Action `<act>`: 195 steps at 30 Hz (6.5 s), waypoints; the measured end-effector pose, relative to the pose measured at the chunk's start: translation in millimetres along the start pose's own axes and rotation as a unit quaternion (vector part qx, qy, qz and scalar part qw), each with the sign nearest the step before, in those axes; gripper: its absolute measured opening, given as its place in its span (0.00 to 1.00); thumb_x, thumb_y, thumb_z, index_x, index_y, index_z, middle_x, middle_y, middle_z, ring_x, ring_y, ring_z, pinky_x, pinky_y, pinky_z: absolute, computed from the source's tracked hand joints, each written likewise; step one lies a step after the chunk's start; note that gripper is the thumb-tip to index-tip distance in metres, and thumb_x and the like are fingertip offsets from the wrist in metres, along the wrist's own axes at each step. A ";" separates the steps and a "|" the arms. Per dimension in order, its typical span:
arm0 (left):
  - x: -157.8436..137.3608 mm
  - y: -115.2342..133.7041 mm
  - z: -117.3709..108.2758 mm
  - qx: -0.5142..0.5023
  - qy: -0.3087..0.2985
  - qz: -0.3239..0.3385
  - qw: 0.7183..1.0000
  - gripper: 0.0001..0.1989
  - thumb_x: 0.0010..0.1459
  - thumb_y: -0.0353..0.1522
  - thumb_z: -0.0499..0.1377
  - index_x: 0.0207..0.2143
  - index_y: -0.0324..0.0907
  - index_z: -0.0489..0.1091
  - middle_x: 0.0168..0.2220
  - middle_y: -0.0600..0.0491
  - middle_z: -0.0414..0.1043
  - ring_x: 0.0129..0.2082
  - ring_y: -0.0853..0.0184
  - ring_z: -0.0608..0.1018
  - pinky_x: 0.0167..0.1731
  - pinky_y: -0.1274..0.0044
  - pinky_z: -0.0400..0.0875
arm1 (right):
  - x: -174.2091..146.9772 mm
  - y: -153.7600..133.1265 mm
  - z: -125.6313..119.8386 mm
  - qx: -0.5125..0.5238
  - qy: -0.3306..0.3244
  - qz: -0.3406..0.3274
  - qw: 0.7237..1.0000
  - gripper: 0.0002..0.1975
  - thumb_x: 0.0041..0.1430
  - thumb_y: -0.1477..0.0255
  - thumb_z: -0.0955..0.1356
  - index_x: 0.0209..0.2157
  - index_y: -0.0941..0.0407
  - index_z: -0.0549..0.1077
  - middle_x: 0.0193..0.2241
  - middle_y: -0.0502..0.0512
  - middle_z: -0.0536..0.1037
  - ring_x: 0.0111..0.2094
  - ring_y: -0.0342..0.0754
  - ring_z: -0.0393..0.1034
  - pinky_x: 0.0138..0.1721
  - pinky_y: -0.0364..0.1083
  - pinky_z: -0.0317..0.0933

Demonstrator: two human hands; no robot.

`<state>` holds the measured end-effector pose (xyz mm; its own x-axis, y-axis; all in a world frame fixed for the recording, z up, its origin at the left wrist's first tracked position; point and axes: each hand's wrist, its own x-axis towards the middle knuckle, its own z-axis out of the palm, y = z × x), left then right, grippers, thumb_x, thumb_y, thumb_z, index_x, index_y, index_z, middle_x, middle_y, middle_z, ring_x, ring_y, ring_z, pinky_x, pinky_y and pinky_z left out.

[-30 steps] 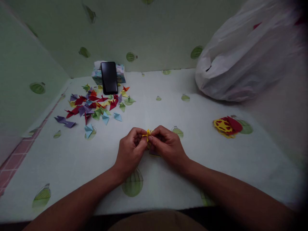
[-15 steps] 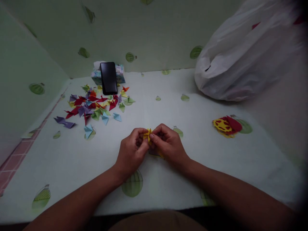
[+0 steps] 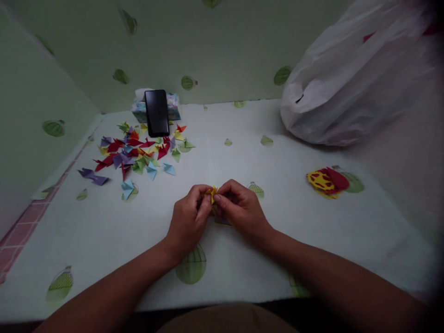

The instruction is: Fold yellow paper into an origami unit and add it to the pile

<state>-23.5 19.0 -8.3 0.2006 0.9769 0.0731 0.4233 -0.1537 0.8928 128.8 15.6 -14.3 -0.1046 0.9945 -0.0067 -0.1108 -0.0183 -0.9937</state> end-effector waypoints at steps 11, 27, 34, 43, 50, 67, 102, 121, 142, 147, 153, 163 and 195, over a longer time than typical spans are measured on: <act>-0.7 -0.2 -0.9 -0.048 -0.011 -0.017 0.999 0.09 0.64 0.32 0.54 0.46 0.42 0.66 0.36 0.51 0.77 0.30 0.68 0.79 0.32 0.76 0.74 | -0.8 2.5 -0.6 0.003 -0.008 -0.012 1.000 0.06 0.59 0.71 0.70 0.30 0.56 0.69 0.22 0.46 0.72 0.22 0.41 0.65 0.24 0.42 0.60; 0.5 4.6 -2.5 -0.096 -0.007 -0.046 0.994 0.05 0.62 0.32 0.55 0.40 0.42 0.67 0.28 0.56 0.74 0.25 0.70 0.78 0.26 0.79 0.73 | -1.2 1.3 0.3 0.023 -0.027 -0.020 0.999 0.05 0.60 0.72 0.69 0.31 0.55 0.70 0.22 0.46 0.72 0.23 0.41 0.66 0.25 0.43 0.61; 0.2 3.2 -1.1 -0.097 0.006 -0.053 0.994 0.03 0.61 0.32 0.57 0.37 0.43 0.66 0.25 0.57 0.74 0.23 0.69 0.78 0.25 0.79 0.73 | -1.7 3.2 0.6 0.018 -0.031 -0.008 0.999 0.05 0.59 0.71 0.69 0.31 0.55 0.69 0.22 0.46 0.73 0.23 0.41 0.66 0.24 0.42 0.60; 8.0 5.5 -12.8 -0.196 -0.036 -0.045 0.979 0.14 0.65 0.38 0.54 0.46 0.39 0.72 0.40 0.49 0.77 0.35 0.68 0.79 0.37 0.77 0.75 | 7.2 -8.4 -7.0 0.057 -0.011 0.039 0.998 0.09 0.57 0.68 0.71 0.29 0.55 0.67 0.19 0.46 0.73 0.22 0.41 0.68 0.25 0.42 0.63; 15.3 1.1 -16.3 -0.203 -0.056 -0.030 0.977 0.14 0.61 0.39 0.61 0.44 0.39 0.76 0.37 0.49 0.79 0.33 0.68 0.79 0.34 0.77 0.76 | 7.5 -10.2 -10.1 0.092 -0.017 0.061 0.994 0.10 0.56 0.67 0.72 0.29 0.55 0.68 0.18 0.45 0.73 0.21 0.41 0.67 0.24 0.41 0.62; 20.4 3.7 -16.8 -0.159 -0.028 -0.005 0.987 0.07 0.56 0.35 0.64 0.32 0.39 0.76 0.28 0.53 0.78 0.27 0.71 0.77 0.29 0.80 0.74 | 6.3 -13.8 -7.9 0.083 -0.040 0.056 0.994 0.12 0.56 0.66 0.72 0.28 0.55 0.67 0.18 0.45 0.70 0.20 0.40 0.65 0.24 0.41 0.61; 19.2 -3.2 -14.6 -0.272 -0.066 -0.076 0.957 0.12 0.55 0.38 0.66 0.37 0.39 0.76 0.29 0.53 0.78 0.29 0.69 0.79 0.31 0.78 0.77 | 7.9 -6.6 -9.0 0.129 -0.041 0.058 0.989 0.11 0.56 0.66 0.72 0.29 0.55 0.67 0.18 0.44 0.72 0.20 0.41 0.66 0.25 0.42 0.63; 12.0 8.2 -8.2 -0.263 -0.006 -0.084 0.961 0.08 0.55 0.34 0.65 0.29 0.38 0.73 0.24 0.57 0.75 0.23 0.73 0.77 0.25 0.82 0.73 | 6.0 -10.5 -4.6 0.063 -0.038 0.042 0.996 0.10 0.56 0.68 0.71 0.28 0.55 0.66 0.21 0.45 0.71 0.20 0.39 0.65 0.23 0.41 0.59; 9.2 5.3 -4.0 -0.266 -0.020 -0.073 0.961 0.08 0.57 0.35 0.63 0.30 0.39 0.71 0.24 0.57 0.74 0.24 0.73 0.76 0.26 0.82 0.72 | 4.6 -11.3 -2.3 0.068 -0.019 0.052 0.996 0.10 0.55 0.68 0.71 0.28 0.55 0.66 0.19 0.44 0.71 0.20 0.39 0.66 0.22 0.40 0.62; 8.4 5.8 -1.8 -0.270 -0.011 -0.081 0.959 0.09 0.56 0.35 0.64 0.30 0.39 0.70 0.24 0.57 0.73 0.24 0.73 0.76 0.25 0.81 0.72 | 3.4 -11.7 -1.7 0.062 -0.018 0.044 0.997 0.10 0.56 0.69 0.70 0.28 0.55 0.65 0.19 0.44 0.71 0.20 0.39 0.65 0.21 0.39 0.60; 7.3 6.1 0.2 -0.274 -0.013 -0.080 0.958 0.08 0.57 0.35 0.63 0.31 0.39 0.70 0.25 0.57 0.73 0.24 0.73 0.76 0.26 0.82 0.72 | 1.9 -9.3 -2.0 0.031 -0.007 0.038 0.999 0.09 0.57 0.69 0.70 0.29 0.55 0.65 0.18 0.44 0.70 0.20 0.39 0.63 0.21 0.39 0.59; 5.3 9.8 -0.9 -0.244 -0.011 -0.086 0.966 0.09 0.59 0.36 0.62 0.30 0.40 0.69 0.25 0.57 0.73 0.24 0.73 0.75 0.26 0.81 0.70 | 0.3 -8.8 -2.0 0.030 -0.011 0.046 0.998 0.11 0.58 0.66 0.70 0.29 0.55 0.66 0.19 0.45 0.70 0.19 0.40 0.64 0.20 0.40 0.60; 9.1 11.0 -3.2 -0.217 -0.036 -0.112 0.969 0.11 0.53 0.38 0.65 0.28 0.39 0.72 0.22 0.57 0.70 0.20 0.73 0.71 0.21 0.81 0.67 | 4.8 -5.5 -6.2 -0.034 -0.021 0.016 0.999 0.11 0.59 0.64 0.69 0.29 0.56 0.68 0.22 0.46 0.68 0.22 0.40 0.60 0.23 0.42 0.54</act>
<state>-19.8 26.7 3.6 0.2149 0.9631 -0.1621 0.0561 0.1535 0.9866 135.1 21.1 -9.6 -0.1489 0.9882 -0.0354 -0.0402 -0.0418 -0.9983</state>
